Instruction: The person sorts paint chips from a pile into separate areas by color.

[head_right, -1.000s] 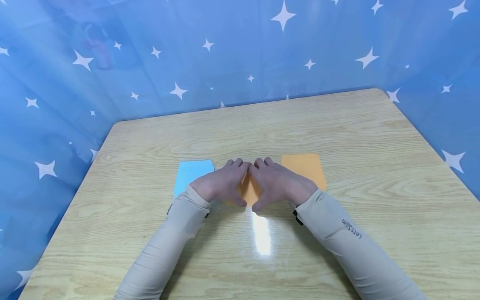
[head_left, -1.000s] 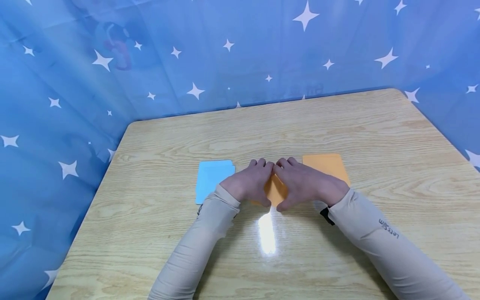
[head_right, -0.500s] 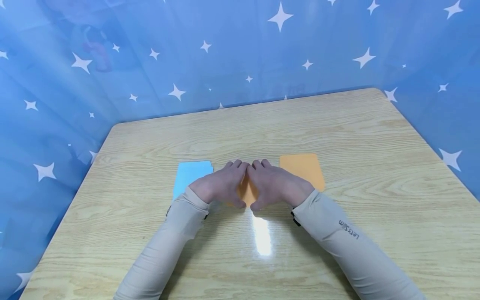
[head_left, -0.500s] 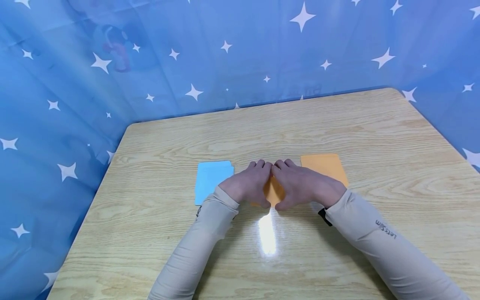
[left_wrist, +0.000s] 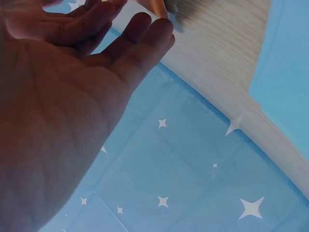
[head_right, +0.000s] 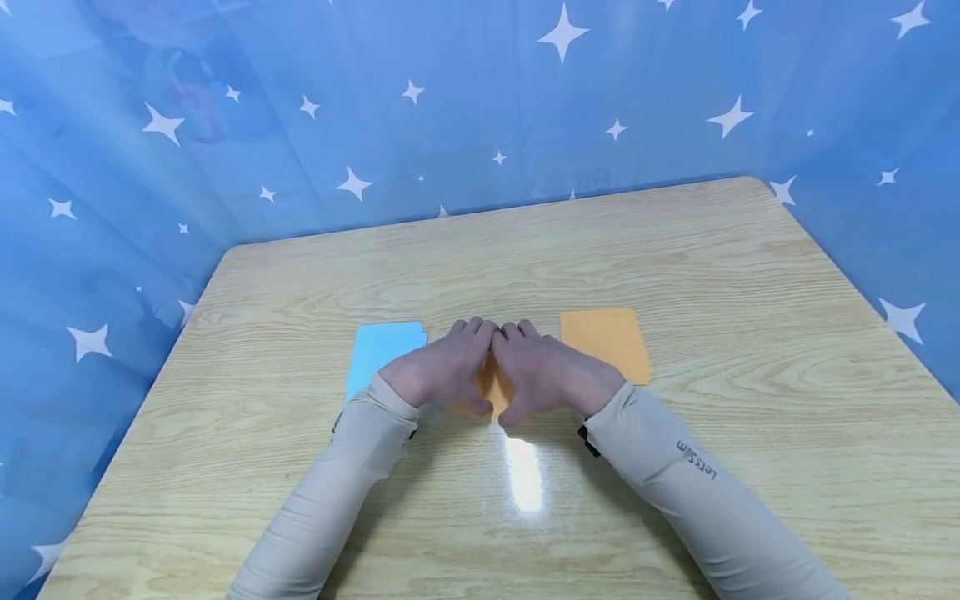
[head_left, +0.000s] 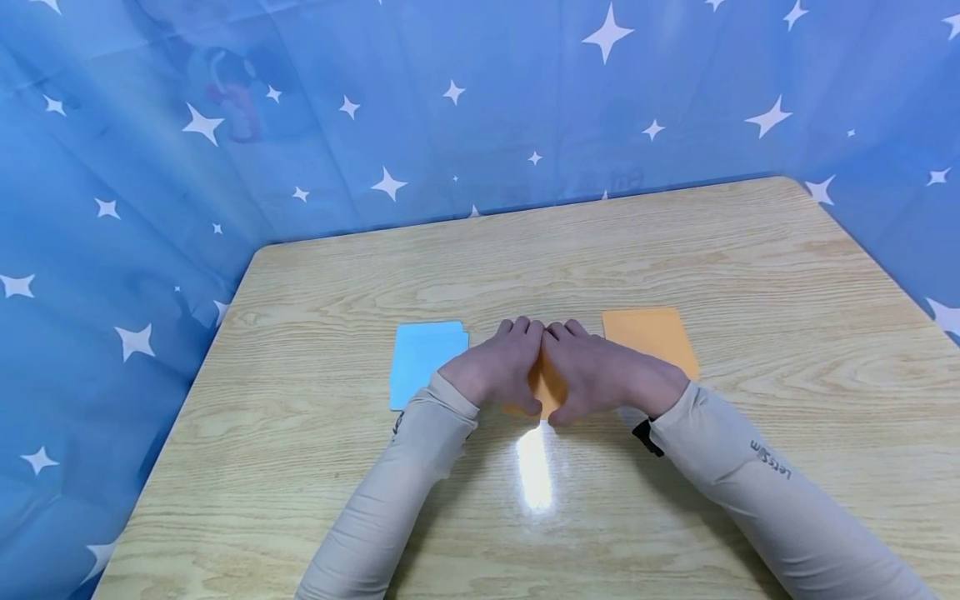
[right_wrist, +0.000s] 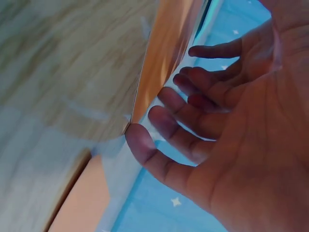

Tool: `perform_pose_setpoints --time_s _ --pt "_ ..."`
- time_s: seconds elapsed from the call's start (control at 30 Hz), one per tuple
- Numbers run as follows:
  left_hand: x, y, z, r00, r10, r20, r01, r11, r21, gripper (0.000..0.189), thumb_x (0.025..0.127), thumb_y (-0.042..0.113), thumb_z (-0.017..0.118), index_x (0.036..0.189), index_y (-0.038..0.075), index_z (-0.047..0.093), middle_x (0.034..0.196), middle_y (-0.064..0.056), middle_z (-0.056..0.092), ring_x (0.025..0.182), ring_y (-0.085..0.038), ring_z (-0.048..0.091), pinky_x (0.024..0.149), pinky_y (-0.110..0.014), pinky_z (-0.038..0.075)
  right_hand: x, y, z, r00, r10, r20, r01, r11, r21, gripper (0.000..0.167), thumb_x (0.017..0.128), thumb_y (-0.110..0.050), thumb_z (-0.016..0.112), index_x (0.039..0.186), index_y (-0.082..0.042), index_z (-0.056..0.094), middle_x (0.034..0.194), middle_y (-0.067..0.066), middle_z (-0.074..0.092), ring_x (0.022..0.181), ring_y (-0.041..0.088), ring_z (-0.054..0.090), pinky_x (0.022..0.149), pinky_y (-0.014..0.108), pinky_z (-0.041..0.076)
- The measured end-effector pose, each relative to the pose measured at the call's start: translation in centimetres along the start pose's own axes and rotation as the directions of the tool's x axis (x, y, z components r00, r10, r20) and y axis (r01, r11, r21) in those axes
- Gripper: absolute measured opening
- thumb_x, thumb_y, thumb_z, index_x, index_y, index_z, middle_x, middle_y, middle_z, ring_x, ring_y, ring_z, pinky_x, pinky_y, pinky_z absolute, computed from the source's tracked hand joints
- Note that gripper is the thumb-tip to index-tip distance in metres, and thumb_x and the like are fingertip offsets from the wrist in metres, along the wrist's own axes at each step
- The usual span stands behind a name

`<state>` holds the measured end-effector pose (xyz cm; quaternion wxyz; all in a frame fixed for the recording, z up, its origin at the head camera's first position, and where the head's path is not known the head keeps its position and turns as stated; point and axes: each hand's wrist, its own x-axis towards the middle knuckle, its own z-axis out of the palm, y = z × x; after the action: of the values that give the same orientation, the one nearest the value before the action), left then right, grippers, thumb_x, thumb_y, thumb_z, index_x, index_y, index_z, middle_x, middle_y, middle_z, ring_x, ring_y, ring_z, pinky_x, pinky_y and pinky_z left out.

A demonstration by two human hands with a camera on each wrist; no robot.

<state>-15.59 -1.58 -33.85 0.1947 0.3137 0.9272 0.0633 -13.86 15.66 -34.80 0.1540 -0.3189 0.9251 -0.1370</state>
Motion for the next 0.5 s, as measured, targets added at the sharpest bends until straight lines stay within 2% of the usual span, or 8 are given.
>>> perform_pose_setpoints --time_s 0.27,0.4,0.5 --pt "0.14 0.03 0.03 1.0 -0.008 0.023 0.009 0.999 -0.046 0.094 0.069 0.035 0.094 0.141 0.007 0.041 0.123 -0.005 0.049 0.111 -0.023 0.047 0.096 -0.029 0.048 -0.11 0.02 0.09 0.999 -0.008 -0.031 0.007 0.999 -0.04 0.095 0.07 -0.043 0.088 0.139 0.003 0.044 0.116 0.01 0.054 0.103 0.031 0.048 0.089 0.045 0.048" --pt "0.08 0.04 0.02 1.0 0.004 0.022 -0.002 0.999 -0.051 0.094 0.07 0.033 0.093 0.143 0.006 0.04 0.125 -0.005 0.05 0.112 -0.023 0.047 0.097 -0.029 0.048 -0.08 0.02 0.26 0.999 -0.007 -0.039 0.006 1.0 -0.028 0.098 0.068 -0.042 0.088 0.14 0.005 0.042 0.118 0.011 0.051 0.104 0.03 0.048 0.087 0.043 0.049" --pt "0.03 0.12 -0.05 1.0 0.015 0.011 -0.014 0.999 -0.047 0.093 0.072 0.03 0.092 0.143 0.005 0.039 0.127 -0.007 0.05 0.114 -0.024 0.047 0.1 -0.029 0.046 -0.12 0.0 0.28 0.999 -0.012 -0.045 0.012 1.0 0.008 0.102 0.068 -0.038 0.088 0.144 0.008 0.038 0.124 0.013 0.049 0.108 0.031 0.046 0.09 0.042 0.049"
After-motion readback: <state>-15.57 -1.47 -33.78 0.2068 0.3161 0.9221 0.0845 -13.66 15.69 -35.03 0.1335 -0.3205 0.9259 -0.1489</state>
